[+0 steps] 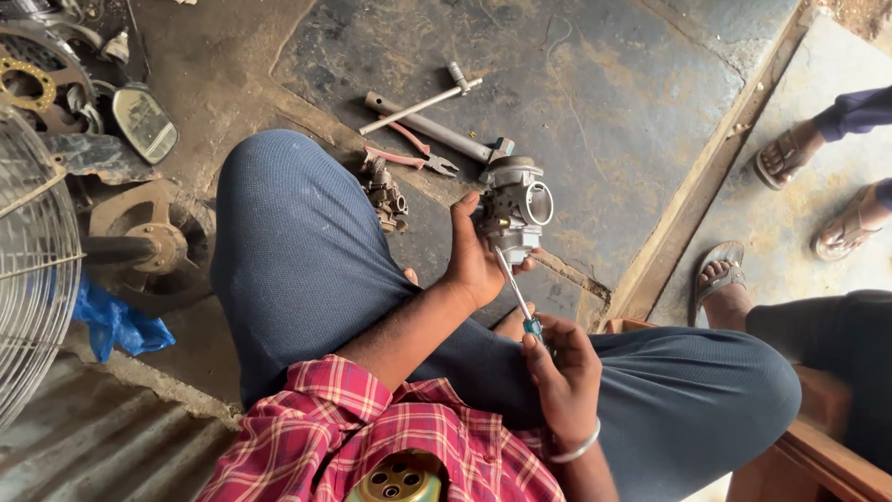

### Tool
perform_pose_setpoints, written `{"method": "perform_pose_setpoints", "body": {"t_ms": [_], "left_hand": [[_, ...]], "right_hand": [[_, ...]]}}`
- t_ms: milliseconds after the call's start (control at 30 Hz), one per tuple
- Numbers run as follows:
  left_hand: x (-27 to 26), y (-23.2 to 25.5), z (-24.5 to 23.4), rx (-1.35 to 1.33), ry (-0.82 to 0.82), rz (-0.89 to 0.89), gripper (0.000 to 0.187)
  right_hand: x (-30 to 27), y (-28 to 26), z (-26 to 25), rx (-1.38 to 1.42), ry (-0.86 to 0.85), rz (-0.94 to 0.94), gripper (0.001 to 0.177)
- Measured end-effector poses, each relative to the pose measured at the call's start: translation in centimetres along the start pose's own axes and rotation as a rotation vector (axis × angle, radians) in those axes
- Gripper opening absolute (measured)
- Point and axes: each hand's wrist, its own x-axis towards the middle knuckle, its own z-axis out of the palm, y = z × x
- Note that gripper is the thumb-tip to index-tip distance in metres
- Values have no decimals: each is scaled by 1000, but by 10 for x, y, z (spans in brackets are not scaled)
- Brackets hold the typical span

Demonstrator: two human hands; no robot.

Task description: Dismantling and cleaning a motorcycle carburetor using a screwdriver.

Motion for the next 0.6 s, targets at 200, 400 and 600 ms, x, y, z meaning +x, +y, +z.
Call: {"method": "perform_pose_setpoints", "body": {"t_ms": [200, 400, 600], "left_hand": [[-4, 4, 13, -78, 18, 38, 69], [11, -7, -14, -188, -128, 115, 73], [-7, 13, 12, -215, -122, 70, 80]], "right_hand": [[9, 5, 5, -39, 41, 27, 30], [9, 12, 5, -77, 20, 9, 30], [9, -10, 18, -385, 4, -72, 28]]}}
